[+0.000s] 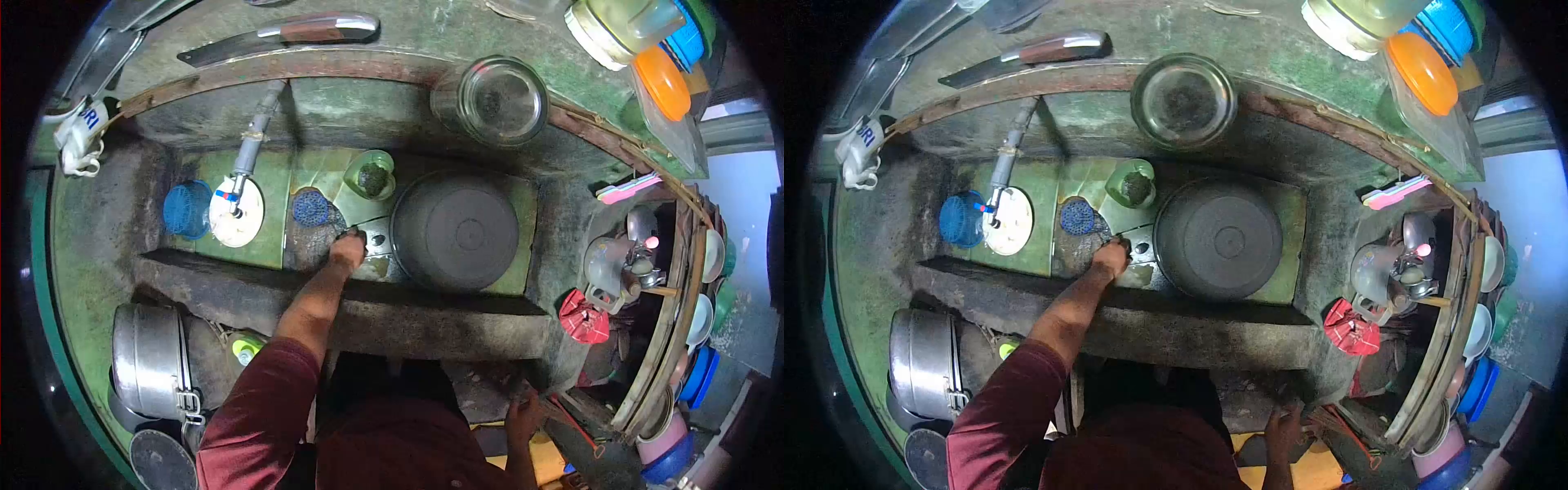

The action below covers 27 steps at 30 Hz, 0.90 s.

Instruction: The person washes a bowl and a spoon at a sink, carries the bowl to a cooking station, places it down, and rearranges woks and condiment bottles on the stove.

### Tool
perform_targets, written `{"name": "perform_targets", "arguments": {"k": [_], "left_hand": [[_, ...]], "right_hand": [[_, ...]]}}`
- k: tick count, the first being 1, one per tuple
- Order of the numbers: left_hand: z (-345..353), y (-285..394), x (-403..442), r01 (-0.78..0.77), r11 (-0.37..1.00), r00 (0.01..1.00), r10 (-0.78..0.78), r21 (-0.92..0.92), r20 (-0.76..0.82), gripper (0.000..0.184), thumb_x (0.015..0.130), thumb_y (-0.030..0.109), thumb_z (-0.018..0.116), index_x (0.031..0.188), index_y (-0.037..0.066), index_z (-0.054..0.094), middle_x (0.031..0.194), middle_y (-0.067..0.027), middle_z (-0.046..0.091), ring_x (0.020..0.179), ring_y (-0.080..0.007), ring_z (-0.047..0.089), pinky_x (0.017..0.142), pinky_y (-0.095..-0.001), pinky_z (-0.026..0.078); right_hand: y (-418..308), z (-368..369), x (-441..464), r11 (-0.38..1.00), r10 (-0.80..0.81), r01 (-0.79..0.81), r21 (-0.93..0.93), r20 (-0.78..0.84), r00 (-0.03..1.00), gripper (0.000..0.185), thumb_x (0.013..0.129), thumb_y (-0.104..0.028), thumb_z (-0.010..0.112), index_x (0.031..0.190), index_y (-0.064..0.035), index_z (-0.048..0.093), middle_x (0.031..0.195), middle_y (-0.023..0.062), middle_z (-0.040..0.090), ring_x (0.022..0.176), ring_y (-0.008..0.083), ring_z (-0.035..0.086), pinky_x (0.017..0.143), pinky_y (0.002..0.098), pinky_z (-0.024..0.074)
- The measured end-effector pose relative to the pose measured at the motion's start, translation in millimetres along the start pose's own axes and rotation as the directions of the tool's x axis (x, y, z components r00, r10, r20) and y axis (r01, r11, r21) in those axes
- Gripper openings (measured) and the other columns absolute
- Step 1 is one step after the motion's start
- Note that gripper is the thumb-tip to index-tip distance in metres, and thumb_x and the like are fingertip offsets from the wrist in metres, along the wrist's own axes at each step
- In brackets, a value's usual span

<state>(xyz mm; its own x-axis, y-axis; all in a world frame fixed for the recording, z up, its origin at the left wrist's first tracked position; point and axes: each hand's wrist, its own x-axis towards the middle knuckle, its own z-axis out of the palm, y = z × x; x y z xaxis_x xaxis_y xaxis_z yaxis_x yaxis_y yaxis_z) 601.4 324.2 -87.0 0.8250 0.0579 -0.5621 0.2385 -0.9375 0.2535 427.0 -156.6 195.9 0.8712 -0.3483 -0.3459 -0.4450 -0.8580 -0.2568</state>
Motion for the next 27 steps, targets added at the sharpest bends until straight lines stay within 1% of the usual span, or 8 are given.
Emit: {"name": "perform_targets", "arguments": {"k": [9, 12, 13, 16, 17, 20, 25, 27], "left_hand": [[-19, 11, -7, -0.02, 0.985, 0.999, 0.024, 0.174, -0.021, 0.029, 0.083, 0.015, 0.049, 0.106, 0.0, 0.057, 0.112, -0.0197, 0.054, 0.106, -0.0341, 0.056, 0.081, -0.0443, 0.05], [-49, 17, -13, 0.13, 0.944, 0.983, -0.163, -0.304, -0.084, 0.02, 0.087, 0.015, 0.045, 0.097, 0.0, 0.051, 0.084, -0.024, 0.062, 0.086, -0.0425, 0.06, 0.075, -0.0474, 0.049], [7, -20, 16, -0.167, 0.912, 0.854, -0.056, -0.375, -0.516, 0.018, 0.091, 0.018, 0.043, 0.091, 0.001, 0.049, 0.071, -0.0219, 0.061, 0.072, -0.037, 0.063, 0.061, -0.0457, 0.05], [-31, -21, 19, -0.063, -0.06, 0.831, -0.556, -0.996, -0.019, 0.021, 0.095, 0.026, 0.045, 0.083, 0.009, 0.047, 0.06, -0.0036, 0.047, 0.049, -0.0129, 0.047, 0.036, -0.0308, 0.039], [-55, -2, 16, -0.07, -0.177, 0.729, -0.681, -0.982, 0.071, 0.024, 0.093, 0.029, 0.05, 0.077, 0.011, 0.047, 0.06, 0.0006, 0.042, 0.044, -0.0123, 0.038, 0.036, -0.0288, 0.036], [-88, 11, 22, 0.17, -0.133, 0.769, -0.601, -0.976, 0.216, 0.031, 0.086, 0.038, 0.06, 0.074, 0.011, 0.05, 0.059, 0.0004, 0.044, 0.042, -0.0127, 0.039, 0.035, -0.0295, 0.03], [-90, 19, 63, 0.36, 0.213, 0.752, -0.643, -0.908, 0.147, 0.037, 0.081, 0.042, 0.064, 0.068, 0.009, 0.055, 0.056, -0.0012, 0.047, 0.038, -0.0135, 0.037, 0.035, -0.0325, 0.025], [-71, -8, 86, 0.303, 0.594, 0.761, -0.622, -0.745, -0.187, 0.032, 0.074, 0.029, 0.064, 0.08, -0.002, 0.063, 0.071, -0.0124, 0.062, 0.052, -0.0208, 0.055, 0.046, -0.0365, 0.041]], "right_hand": [[-53, 19, 73, 0.906, -0.293, 0.304, 0.294, -0.083, 0.953, 0.016, 0.081, -0.008, 0.064, 0.093, -0.0027, 0.055, 0.058, 0.005, 0.05, 0.05, 0.0136, 0.049, 0.051, 0.0271, 0.043], [-103, 15, 134, 0.866, -0.397, 0.416, 0.279, -0.122, 0.909, 0.013, 0.081, -0.008, 0.063, 0.091, -0.002, 0.057, 0.059, 0.0033, 0.049, 0.054, 0.0099, 0.046, 0.053, 0.0264, 0.041], [-116, 13, 156, 0.883, -0.411, 0.406, 0.235, -0.029, 0.911, 0.015, 0.08, -0.009, 0.064, 0.092, -0.0024, 0.058, 0.061, 0.0059, 0.052, 0.054, 0.013, 0.049, 0.053, 0.0288, 0.0418], [-95, 68, 268, 0.722, -0.66, 0.643, 0.257, -0.025, 0.751, 0.018, 0.084, -0.018, 0.059, 0.097, -0.0054, 0.058, 0.073, 0.0111, 0.059, 0.06, 0.0219, 0.057, 0.056, 0.0348, 0.0461], [-97, 82, 294, 0.835, -0.405, 0.298, 0.463, 0.151, 0.902, 0.019, 0.086, -0.019, 0.056, 0.098, -0.0048, 0.057, 0.075, 0.0087, 0.059, 0.063, 0.0223, 0.057, 0.058, 0.0349, 0.0469], [-78, 137, 347, 0.717, 0.025, -0.376, 0.587, 0.518, 0.855, 0.026, 0.091, -0.02, 0.049, 0.111, -0.0048, 0.055, 0.084, 0.0069, 0.061, 0.068, 0.0254, 0.058, 0.062, 0.0367, 0.0485], [-34, 242, 402, 0.865, 0.142, -0.345, 0.363, 0.483, 0.864, 0.028, 0.094, -0.024, 0.04, 0.114, -0.0084, 0.052, 0.093, 0.0091, 0.059, 0.08, 0.0246, 0.057, 0.066, 0.0409, 0.0497], [-42, 247, 402, 0.855, 0.21, -0.356, 0.378, 0.375, 0.903, 0.029, 0.094, -0.023, 0.04, 0.116, -0.008, 0.051, 0.095, 0.0105, 0.059, 0.082, 0.026, 0.057, 0.067, 0.0422, 0.0496]]}}
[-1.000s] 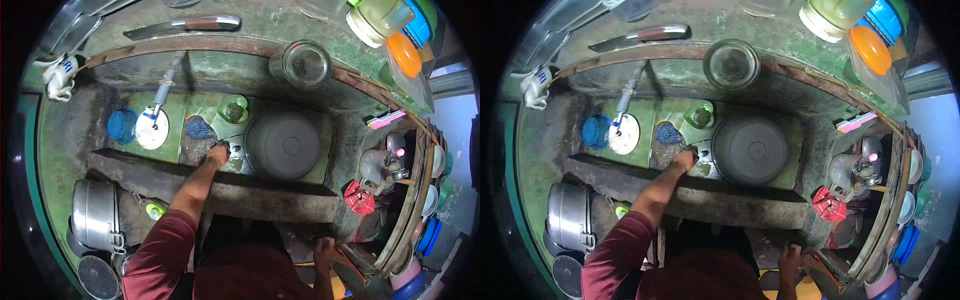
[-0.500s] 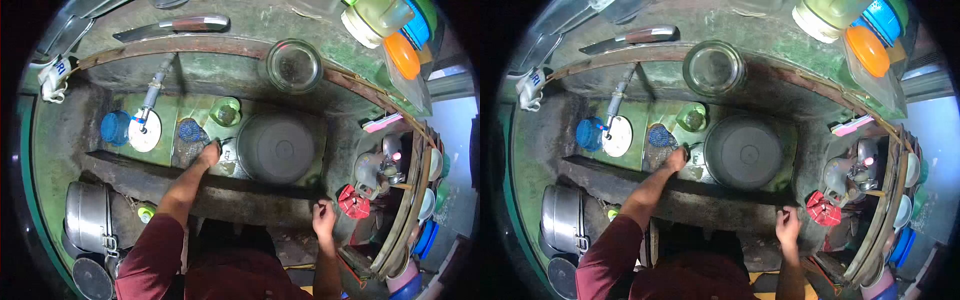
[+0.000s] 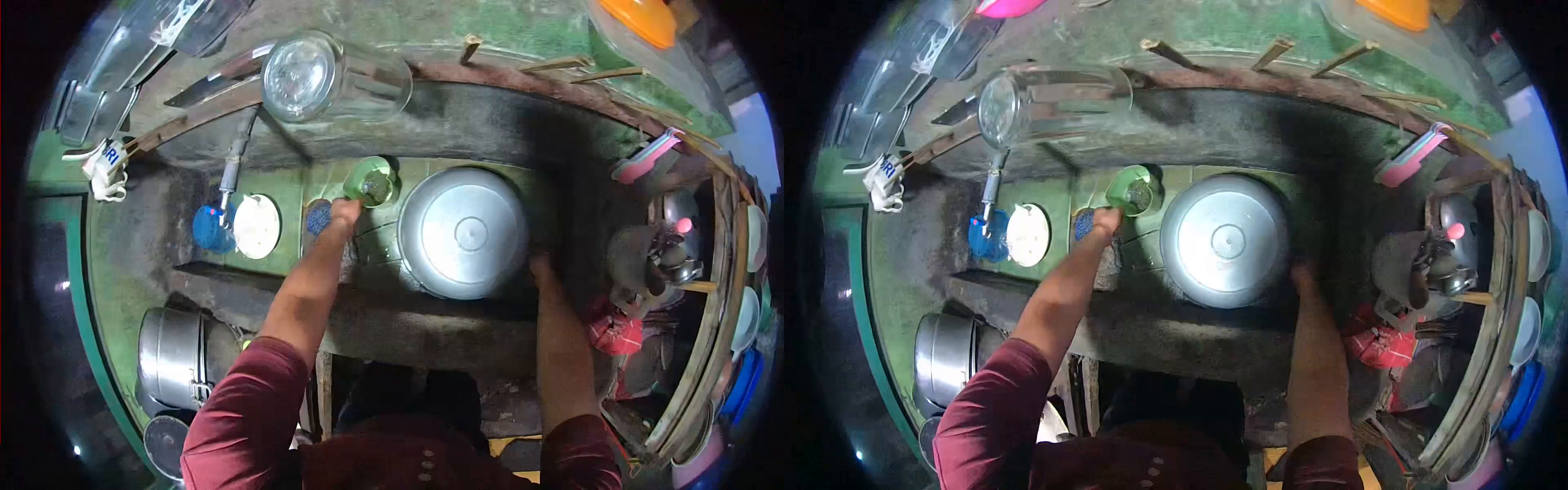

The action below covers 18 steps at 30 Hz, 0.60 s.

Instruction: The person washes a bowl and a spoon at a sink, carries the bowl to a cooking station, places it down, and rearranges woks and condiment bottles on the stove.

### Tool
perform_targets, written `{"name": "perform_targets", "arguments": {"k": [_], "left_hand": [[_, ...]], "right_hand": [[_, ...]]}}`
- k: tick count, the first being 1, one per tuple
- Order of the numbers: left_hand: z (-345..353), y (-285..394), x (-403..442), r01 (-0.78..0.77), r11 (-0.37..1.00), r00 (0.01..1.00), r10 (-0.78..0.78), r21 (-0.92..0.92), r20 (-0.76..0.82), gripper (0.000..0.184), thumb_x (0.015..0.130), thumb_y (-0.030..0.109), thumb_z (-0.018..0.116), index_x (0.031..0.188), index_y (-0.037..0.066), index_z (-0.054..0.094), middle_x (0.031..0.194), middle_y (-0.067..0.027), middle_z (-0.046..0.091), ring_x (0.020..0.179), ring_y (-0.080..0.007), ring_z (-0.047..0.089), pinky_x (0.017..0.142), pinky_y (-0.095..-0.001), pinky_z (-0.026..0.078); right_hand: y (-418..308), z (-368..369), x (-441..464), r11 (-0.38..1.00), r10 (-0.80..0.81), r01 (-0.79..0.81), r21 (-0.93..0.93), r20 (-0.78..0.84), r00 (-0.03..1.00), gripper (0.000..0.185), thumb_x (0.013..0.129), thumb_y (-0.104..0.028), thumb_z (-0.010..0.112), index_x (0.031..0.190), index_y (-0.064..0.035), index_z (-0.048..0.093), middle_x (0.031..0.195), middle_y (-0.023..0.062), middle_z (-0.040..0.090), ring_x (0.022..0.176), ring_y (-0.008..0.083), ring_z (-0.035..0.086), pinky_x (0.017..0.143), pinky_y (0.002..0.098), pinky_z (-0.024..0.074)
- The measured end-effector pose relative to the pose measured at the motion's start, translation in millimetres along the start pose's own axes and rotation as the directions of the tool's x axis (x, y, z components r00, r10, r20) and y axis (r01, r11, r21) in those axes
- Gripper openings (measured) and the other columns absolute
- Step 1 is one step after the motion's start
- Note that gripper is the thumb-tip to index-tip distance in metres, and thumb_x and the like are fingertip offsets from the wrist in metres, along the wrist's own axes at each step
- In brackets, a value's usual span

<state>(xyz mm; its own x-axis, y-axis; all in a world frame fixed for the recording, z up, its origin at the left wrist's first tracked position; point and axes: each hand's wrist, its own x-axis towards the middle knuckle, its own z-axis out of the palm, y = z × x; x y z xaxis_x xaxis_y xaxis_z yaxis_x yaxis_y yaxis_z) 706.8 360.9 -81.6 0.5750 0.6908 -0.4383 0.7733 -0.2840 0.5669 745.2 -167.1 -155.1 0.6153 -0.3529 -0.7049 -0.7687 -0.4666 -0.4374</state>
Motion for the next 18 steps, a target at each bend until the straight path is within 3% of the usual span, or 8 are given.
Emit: {"name": "perform_targets", "arguments": {"k": [2, 5, 8, 10, 12, 14, 16, 18], "left_hand": [[-14, 18, -8, 0.167, 0.986, 0.983, -0.168, 0.028, 0.077, 0.038, 0.069, 0.027, 0.067, 0.091, -0.004, 0.065, 0.093, -0.0223, 0.066, 0.088, -0.03, 0.065, 0.071, -0.04, 0.049], [-23, 1, -19, 0.028, 0.981, 0.995, -0.009, 0.192, -0.098, 0.04, 0.066, 0.028, 0.066, 0.092, -0.004, 0.066, 0.097, -0.023, 0.065, 0.093, -0.0316, 0.064, 0.075, -0.039, 0.05], [-39, -21, -21, -0.095, 0.964, 0.977, 0.138, 0.249, -0.162, 0.032, 0.069, 0.02, 0.067, 0.093, -0.001, 0.064, 0.092, -0.0171, 0.066, 0.083, -0.0274, 0.062, 0.073, -0.0366, 0.047], [-49, -31, -27, -0.043, 0.981, 0.991, 0.066, 0.187, -0.118, 0.029, 0.07, 0.011, 0.067, 0.095, -0.002, 0.061, 0.091, -0.0151, 0.066, 0.08, -0.0247, 0.062, 0.071, -0.0343, 0.047], [-49, -52, -19, -0.213, 0.975, 0.96, 0.198, -0.056, -0.198, 0.029, 0.071, 0.004, 0.066, 0.098, -0.003, 0.058, 0.084, -0.011, 0.064, 0.075, -0.0189, 0.059, 0.067, -0.0319, 0.046], [-71, -9, -71, -0.172, 0.978, 0.964, 0.142, -0.118, -0.226, 0.023, 0.073, 0.0, 0.064, 0.093, -0.001, 0.053, 0.076, -0.0009, 0.054, 0.065, -0.0079, 0.049, 0.058, -0.0235, 0.041], [-89, 10, -102, -0.336, 0.883, 0.937, 0.277, -0.328, -0.213, 0.024, 0.074, -0.003, 0.062, 0.094, -0.001, 0.05, 0.075, 0.0016, 0.051, 0.063, -0.0057, 0.045, 0.057, -0.0209, 0.039], [-98, 3, -114, -0.347, 0.893, 0.929, 0.287, -0.286, -0.232, 0.028, 0.075, -0.005, 0.059, 0.099, -0.001, 0.047, 0.073, 0.0039, 0.048, 0.062, -0.0028, 0.043, 0.055, -0.0181, 0.037]], "right_hand": [[-17, -12, -18, 0.989, -0.04, 0.066, -0.135, 0.184, 0.982, 0.034, 0.094, -0.027, 0.038, 0.118, -0.0074, 0.052, 0.1, 0.0104, 0.058, 0.088, 0.026, 0.056, 0.071, 0.0402, 0.0483], [66, 34, 100, 0.856, -0.435, 0.375, -0.355, -0.103, 0.895, 0.024, 0.083, -0.017, 0.056, 0.102, -0.0046, 0.063, 0.095, 0.0136, 0.062, 0.087, 0.0237, 0.06, 0.078, 0.0388, 0.0489], [53, 29, 84, 0.776, -0.428, 0.338, -0.532, -0.052, 0.902, 0.025, 0.087, -0.019, 0.049, 0.102, -0.0041, 0.063, 0.098, 0.0141, 0.063, 0.09, 0.0257, 0.06, 0.08, 0.0396, 0.0484], [50, 28, 85, 0.697, -0.454, 0.37, -0.614, 0.021, 0.891, 0.028, 0.089, -0.02, 0.045, 0.102, -0.0038, 0.064, 0.1, 0.0145, 0.063, 0.092, 0.027, 0.06, 0.081, 0.0402, 0.0481], [51, 29, 92, 0.574, -0.508, 0.426, -0.699, 0.103, 0.855, 0.031, 0.091, -0.021, 0.04, 0.102, -0.0035, 0.064, 0.101, 0.0148, 0.063, 0.094, 0.0283, 0.06, 0.083, 0.0407, 0.0478], [65, 33, 110, 0.446, -0.587, 0.494, -0.746, 0.173, 0.791, 0.035, 0.093, -0.023, 0.036, 0.102, -0.0032, 0.064, 0.103, 0.0152, 0.063, 0.096, 0.0296, 0.06, 0.084, 0.0412, 0.0475], [34, 15, 81, 0.677, -0.447, 0.432, -0.596, 0.133, 0.884, 0.033, 0.092, -0.022, 0.04, 0.104, -0.0009, 0.062, 0.103, 0.0172, 0.062, 0.096, 0.0305, 0.06, 0.083, 0.0409, 0.047], [-1, -11, 52, 0.873, -0.31, 0.336, -0.355, 0.129, 0.942, 0.032, 0.091, -0.021, 0.043, 0.107, 0.0014, 0.06, 0.103, 0.0191, 0.062, 0.096, 0.0314, 0.06, 0.082, 0.0406, 0.0464]]}}
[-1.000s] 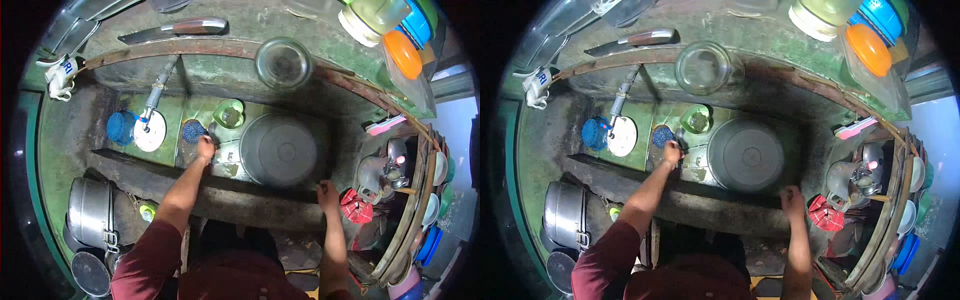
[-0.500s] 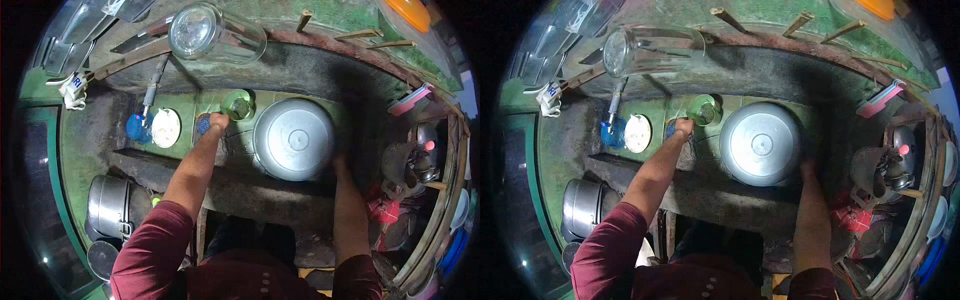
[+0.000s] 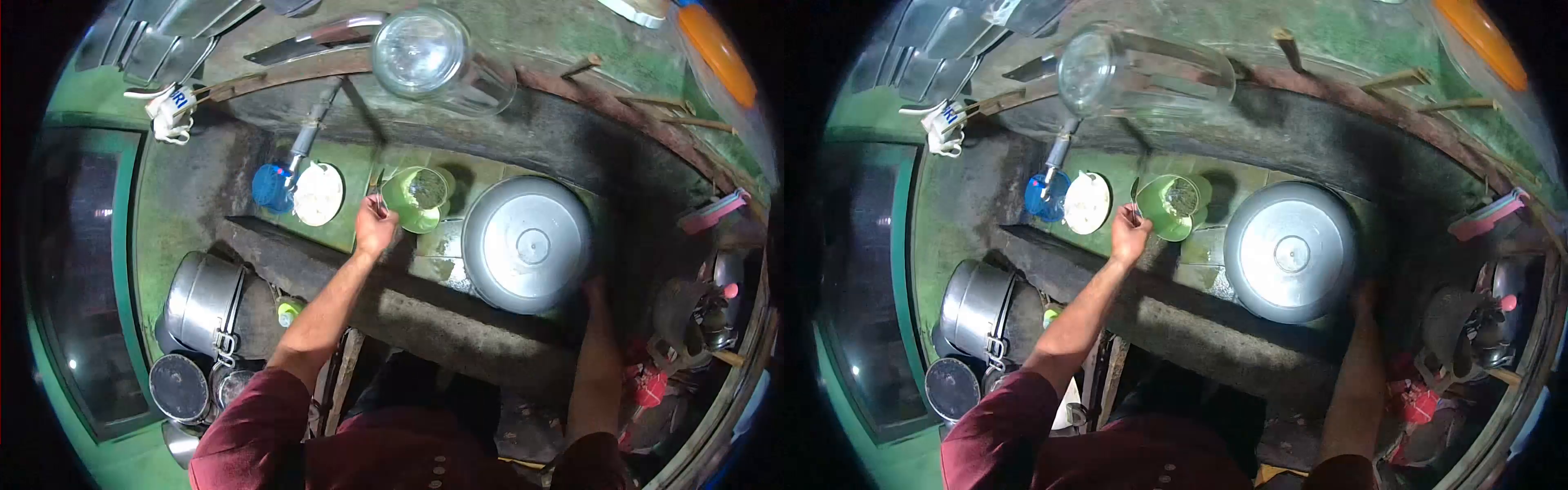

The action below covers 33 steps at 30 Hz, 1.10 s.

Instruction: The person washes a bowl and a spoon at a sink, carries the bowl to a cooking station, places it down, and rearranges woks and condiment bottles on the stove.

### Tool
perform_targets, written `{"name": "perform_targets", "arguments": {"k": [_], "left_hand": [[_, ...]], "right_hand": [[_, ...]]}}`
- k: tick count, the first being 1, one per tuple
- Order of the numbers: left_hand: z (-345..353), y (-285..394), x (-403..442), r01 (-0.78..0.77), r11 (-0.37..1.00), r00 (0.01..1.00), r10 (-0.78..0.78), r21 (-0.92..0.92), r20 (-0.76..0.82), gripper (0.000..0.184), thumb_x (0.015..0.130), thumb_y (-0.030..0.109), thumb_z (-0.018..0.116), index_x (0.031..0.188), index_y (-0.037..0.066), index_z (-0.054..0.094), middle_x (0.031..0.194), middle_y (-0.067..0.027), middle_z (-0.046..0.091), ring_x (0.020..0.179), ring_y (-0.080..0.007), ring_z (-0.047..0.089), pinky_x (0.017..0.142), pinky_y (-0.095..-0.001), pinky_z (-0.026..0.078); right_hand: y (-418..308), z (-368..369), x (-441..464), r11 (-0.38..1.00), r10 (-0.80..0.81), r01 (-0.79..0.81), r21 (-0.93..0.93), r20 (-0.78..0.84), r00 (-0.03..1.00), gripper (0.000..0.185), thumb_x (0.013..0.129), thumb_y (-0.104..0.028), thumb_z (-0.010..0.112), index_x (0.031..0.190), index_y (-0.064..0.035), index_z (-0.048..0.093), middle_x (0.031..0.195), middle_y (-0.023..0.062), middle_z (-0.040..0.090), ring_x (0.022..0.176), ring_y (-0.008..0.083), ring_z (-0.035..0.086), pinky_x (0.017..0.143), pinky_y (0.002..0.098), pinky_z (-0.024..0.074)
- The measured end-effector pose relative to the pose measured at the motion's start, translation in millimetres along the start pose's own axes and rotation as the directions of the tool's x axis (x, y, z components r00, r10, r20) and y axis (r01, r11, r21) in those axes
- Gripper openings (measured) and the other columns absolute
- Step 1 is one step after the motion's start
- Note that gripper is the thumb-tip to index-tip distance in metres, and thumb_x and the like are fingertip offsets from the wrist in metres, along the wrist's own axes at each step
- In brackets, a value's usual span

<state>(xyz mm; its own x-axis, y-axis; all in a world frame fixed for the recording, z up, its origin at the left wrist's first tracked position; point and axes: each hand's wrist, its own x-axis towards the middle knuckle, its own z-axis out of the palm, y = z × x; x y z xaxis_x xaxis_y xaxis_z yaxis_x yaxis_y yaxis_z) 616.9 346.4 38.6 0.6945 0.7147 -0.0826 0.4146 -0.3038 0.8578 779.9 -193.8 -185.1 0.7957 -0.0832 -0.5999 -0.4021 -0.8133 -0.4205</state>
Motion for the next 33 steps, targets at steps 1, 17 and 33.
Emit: {"name": "perform_targets", "arguments": {"k": [1, 17, 33], "left_hand": [[-11, 30, -14, 0.019, 1.0, 1.0, -0.019, -0.005, 0.009, 0.028, 0.075, -0.005, 0.058, 0.101, -0.002, 0.047, 0.073, 0.0039, 0.048, 0.062, -0.0025, 0.042, 0.055, -0.0174, 0.037], [-131, 227, -133, -0.102, 0.99, 0.991, 0.109, 0.094, -0.075, 0.037, 0.07, 0.005, 0.063, 0.106, 0.001, 0.053, 0.06, -0.0019, 0.052, 0.052, -0.0069, 0.051, 0.051, -0.023, 0.045], [-166, 243, -168, -0.216, 0.976, 0.964, 0.208, -0.03, -0.166, 0.036, 0.07, 0.004, 0.064, 0.104, 0.003, 0.054, 0.053, 0.0015, 0.046, 0.047, -0.0036, 0.046, 0.047, -0.0209, 0.04]], "right_hand": [[-17, -17, -15, 0.996, 0.025, -0.026, 0.09, 0.017, 1.0, 0.032, 0.09, -0.02, 0.045, 0.108, 0.0026, 0.059, 0.103, 0.0201, 0.062, 0.096, 0.0319, 0.06, 0.082, 0.0404, 0.0462], [-317, -99, -287, 0.603, -0.716, 0.797, -0.034, -0.463, 0.522, 0.025, 0.081, -0.007, 0.057, 0.105, 0.0001, 0.057, 0.092, 0.0141, 0.061, 0.083, 0.0258, 0.06, 0.073, 0.0348, 0.0479], [-266, -33, -312, 0.01, -0.988, 0.996, -0.088, 0.155, 0.024, 0.025, 0.068, -0.011, 0.065, 0.091, -0.0057, 0.057, 0.084, 0.0144, 0.058, 0.079, 0.0352, 0.056, 0.066, 0.0453, 0.0445]]}}
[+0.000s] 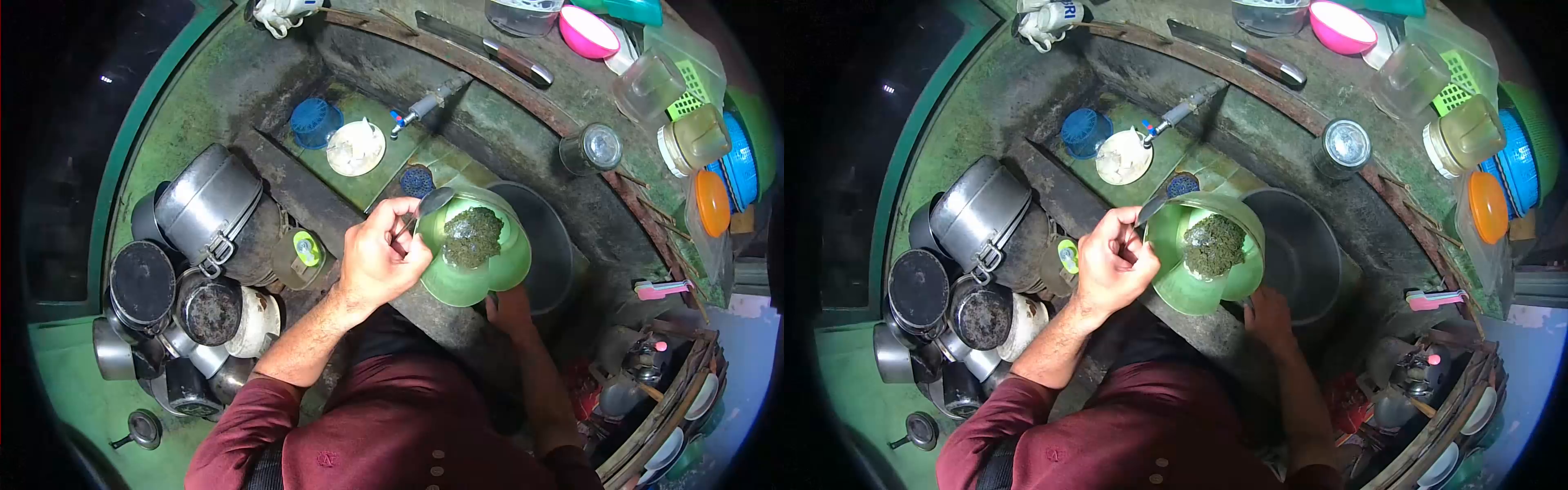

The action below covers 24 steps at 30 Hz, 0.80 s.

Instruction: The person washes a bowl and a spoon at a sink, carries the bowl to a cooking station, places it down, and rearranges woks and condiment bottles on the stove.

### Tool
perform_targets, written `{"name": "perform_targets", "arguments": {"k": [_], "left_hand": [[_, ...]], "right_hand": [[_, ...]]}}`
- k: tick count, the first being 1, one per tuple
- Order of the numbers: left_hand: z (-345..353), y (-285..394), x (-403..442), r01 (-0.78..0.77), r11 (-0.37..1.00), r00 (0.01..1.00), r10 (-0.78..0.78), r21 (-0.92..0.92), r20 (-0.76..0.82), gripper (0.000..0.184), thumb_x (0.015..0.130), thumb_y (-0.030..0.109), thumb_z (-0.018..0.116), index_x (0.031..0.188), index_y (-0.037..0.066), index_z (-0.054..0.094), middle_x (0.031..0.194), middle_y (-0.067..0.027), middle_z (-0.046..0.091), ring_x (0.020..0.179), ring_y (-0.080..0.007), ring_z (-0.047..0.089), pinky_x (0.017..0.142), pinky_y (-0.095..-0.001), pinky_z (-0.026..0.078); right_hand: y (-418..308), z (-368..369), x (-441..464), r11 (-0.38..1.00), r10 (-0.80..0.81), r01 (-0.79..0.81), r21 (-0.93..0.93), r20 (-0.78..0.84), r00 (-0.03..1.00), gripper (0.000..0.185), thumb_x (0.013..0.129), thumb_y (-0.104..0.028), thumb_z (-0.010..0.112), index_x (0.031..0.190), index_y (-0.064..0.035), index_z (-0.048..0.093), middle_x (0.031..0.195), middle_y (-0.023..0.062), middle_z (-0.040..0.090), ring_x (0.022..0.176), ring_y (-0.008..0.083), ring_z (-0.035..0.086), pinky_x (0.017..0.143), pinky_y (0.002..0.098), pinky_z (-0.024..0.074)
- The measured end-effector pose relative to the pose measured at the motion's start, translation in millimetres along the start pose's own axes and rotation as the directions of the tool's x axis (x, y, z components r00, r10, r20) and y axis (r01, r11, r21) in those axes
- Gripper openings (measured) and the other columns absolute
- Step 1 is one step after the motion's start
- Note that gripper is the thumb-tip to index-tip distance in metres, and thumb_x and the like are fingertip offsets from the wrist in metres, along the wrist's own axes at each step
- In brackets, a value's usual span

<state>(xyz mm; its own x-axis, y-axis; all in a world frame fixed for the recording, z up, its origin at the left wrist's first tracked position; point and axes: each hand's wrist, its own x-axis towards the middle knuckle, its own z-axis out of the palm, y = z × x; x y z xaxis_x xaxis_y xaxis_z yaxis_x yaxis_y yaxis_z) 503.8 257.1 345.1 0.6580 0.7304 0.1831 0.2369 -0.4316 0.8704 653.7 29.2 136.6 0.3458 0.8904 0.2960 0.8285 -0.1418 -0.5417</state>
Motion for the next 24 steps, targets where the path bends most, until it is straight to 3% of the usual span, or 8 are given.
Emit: {"name": "perform_targets", "arguments": {"k": [5, 9, 12, 14, 18, 20, 21, 24], "left_hand": [[-3, 4, 0, -0.002, 0.999, 1.0, 0.002, 0.053, -0.002, 0.035, 0.07, 0.004, 0.063, 0.104, 0.003, 0.054, 0.053, 0.0013, 0.047, 0.046, -0.0045, 0.046, 0.047, -0.0219, 0.041], [-1, 8, -2, 0.013, 0.999, 1.0, -0.012, 0.052, -0.017, 0.034, 0.07, 0.004, 0.062, 0.103, 0.002, 0.055, 0.053, 0.0011, 0.048, 0.046, -0.0051, 0.047, 0.048, -0.0222, 0.041], [0, 8, -3, -0.004, 0.998, 1.0, 0.004, 0.058, -0.004, 0.034, 0.07, 0.004, 0.062, 0.103, 0.002, 0.055, 0.055, 0.0001, 0.051, 0.047, -0.0058, 0.049, 0.049, -0.0222, 0.043], [1, 11, -4, 0.012, 0.996, 1.0, -0.013, 0.091, 0.009, 0.034, 0.07, 0.004, 0.062, 0.103, 0.002, 0.055, 0.056, -0.001, 0.053, 0.048, -0.0063, 0.051, 0.049, -0.0227, 0.044], [3, 10, -5, 0.007, 0.996, 1.0, -0.008, 0.088, 0.013, 0.035, 0.069, 0.004, 0.062, 0.103, 0.003, 0.056, 0.056, -0.0011, 0.052, 0.048, -0.0065, 0.051, 0.049, -0.023, 0.044], [2, 11, -4, 0.007, 0.994, 1.0, -0.009, 0.108, 0.021, 0.035, 0.069, 0.004, 0.062, 0.103, 0.003, 0.056, 0.056, -0.0012, 0.052, 0.049, -0.0067, 0.051, 0.049, -0.0233, 0.044], [2, 10, -4, 0.01, 0.992, 1.0, -0.014, 0.128, 0.026, 0.035, 0.069, 0.004, 0.062, 0.103, 0.002, 0.056, 0.056, -0.0012, 0.052, 0.049, -0.0069, 0.051, 0.049, -0.0235, 0.044], [-3, 3, -4, -0.01, 0.992, 1.0, 0.01, 0.124, 0.001, 0.035, 0.069, 0.003, 0.061, 0.103, 0.001, 0.056, 0.057, -0.0018, 0.054, 0.051, -0.007, 0.052, 0.051, -0.0234, 0.045]], "right_hand": [[9, -14, -49, 0.947, 0.297, -0.22, -0.235, 0.373, 0.879, 0.024, 0.069, -0.017, 0.065, 0.089, -0.0064, 0.06, 0.085, 0.0148, 0.059, 0.085, 0.0323, 0.057, 0.077, 0.046, 0.043], [39, -25, -100, 0.882, 0.411, -0.253, -0.399, 0.385, 0.827, 0.025, 0.067, -0.017, 0.067, 0.088, -0.006, 0.06, 0.088, 0.0155, 0.059, 0.087, 0.035, 0.056, 0.07, 0.0506, 0.0406], [57, -36, -121, 0.765, 0.472, -0.234, -0.6, 0.276, 0.837, 0.02, 0.066, -0.016, 0.067, 0.082, -0.0052, 0.061, 0.083, 0.0145, 0.061, 0.089, 0.0367, 0.056, 0.073, 0.0499, 0.0425], [59, -50, -123, 0.651, 0.715, -0.514, -0.559, 0.224, 0.662, 0.02, 0.074, -0.017, 0.063, 0.091, -0.0061, 0.064, 0.094, 0.0155, 0.062, 0.097, 0.0349, 0.055, 0.084, 0.0465, 0.0424], [56, -71, -106, 0.594, 0.801, -0.666, -0.452, 0.255, 0.542, 0.026, 0.076, -0.018, 0.064, 0.097, -0.0029, 0.062, 0.098, 0.0179, 0.061, 0.099, 0.0374, 0.055, 0.086, 0.0456, 0.0427], [76, -66, -120, 0.625, 0.718, -0.733, -0.27, -0.171, 0.675, 0.038, 0.076, -0.019, 0.065, 0.108, 0.0016, 0.057, 0.104, 0.0214, 0.058, 0.1, 0.0392, 0.054, 0.087, 0.045, 0.0425], [85, -65, -125, 0.624, 0.718, -0.734, -0.267, -0.173, 0.674, 0.038, 0.076, -0.019, 0.065, 0.108, 0.0016, 0.057, 0.104, 0.0214, 0.058, 0.1, 0.0392, 0.054, 0.087, 0.045, 0.0425], [125, -50, -146, 0.374, 0.859, -0.907, -0.195, -0.295, 0.418, 0.048, 0.079, -0.02, 0.064, 0.116, 0.0057, 0.049, 0.11, 0.0248, 0.055, 0.105, 0.0386, 0.052, 0.091, 0.0452, 0.0412]]}}
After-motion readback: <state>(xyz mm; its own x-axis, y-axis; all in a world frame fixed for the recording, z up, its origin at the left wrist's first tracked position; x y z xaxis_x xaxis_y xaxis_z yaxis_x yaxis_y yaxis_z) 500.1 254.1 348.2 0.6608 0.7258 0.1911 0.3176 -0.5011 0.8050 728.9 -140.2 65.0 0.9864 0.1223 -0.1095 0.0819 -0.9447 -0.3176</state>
